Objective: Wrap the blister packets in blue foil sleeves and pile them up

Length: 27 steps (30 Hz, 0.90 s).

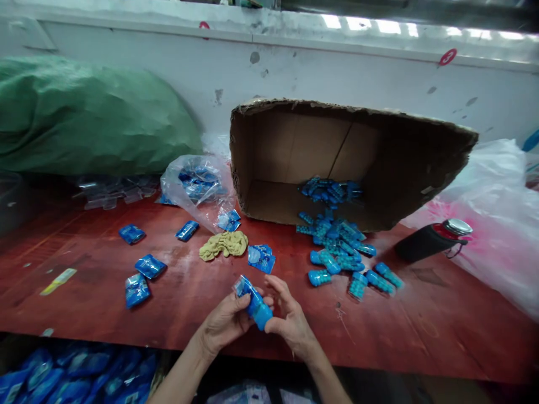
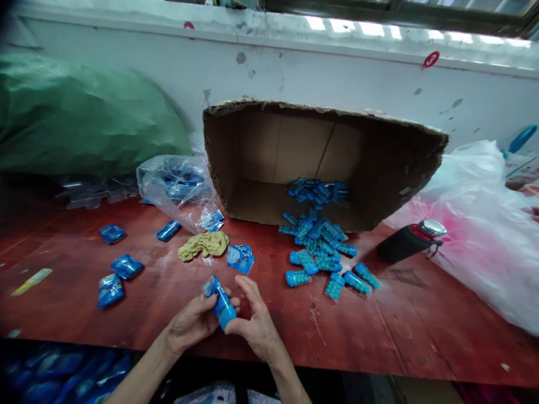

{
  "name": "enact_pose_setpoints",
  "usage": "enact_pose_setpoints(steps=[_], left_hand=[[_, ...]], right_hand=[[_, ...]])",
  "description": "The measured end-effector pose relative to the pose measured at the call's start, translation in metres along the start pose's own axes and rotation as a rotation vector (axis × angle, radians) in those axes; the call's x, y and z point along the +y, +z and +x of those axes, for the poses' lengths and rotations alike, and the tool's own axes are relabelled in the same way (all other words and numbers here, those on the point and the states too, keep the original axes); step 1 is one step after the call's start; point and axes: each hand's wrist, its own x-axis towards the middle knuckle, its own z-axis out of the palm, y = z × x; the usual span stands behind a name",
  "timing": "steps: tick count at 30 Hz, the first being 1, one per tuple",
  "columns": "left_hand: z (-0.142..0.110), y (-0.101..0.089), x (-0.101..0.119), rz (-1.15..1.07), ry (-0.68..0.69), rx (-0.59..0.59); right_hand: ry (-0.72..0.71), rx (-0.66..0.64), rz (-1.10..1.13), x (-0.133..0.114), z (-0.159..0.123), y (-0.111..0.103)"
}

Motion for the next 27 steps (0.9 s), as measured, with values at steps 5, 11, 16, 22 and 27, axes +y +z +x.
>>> enact_pose_setpoints(steps=[5,11,16,22,27], left_hand=[[0.004,0.004,-0.009,-0.03,-0.019,-0.043],[0.002,0.009,-0.015,0.006,-0.028,-0.047],[0.001,0.011,-0.018,-0.015,-0.025,-0.037],[0.001,0.018,-0.028,-0.081,0.031,0.076],[0.002,0.029,-0.037,-0.099,0.075,0.248]], right_hand=[[0.059,-0.179,0.168,-0.008,0.002,-0.003],[0.141,-0.172,0.195,-0.012,0.002,-0.004],[0.183,-0.183,0.238,-0.011,0.003,-0.006],[0.229,-0.123,0.255,-0.005,0.004,-0.008],[0.227,-0.085,0.311,0.005,0.0,-0.004]])
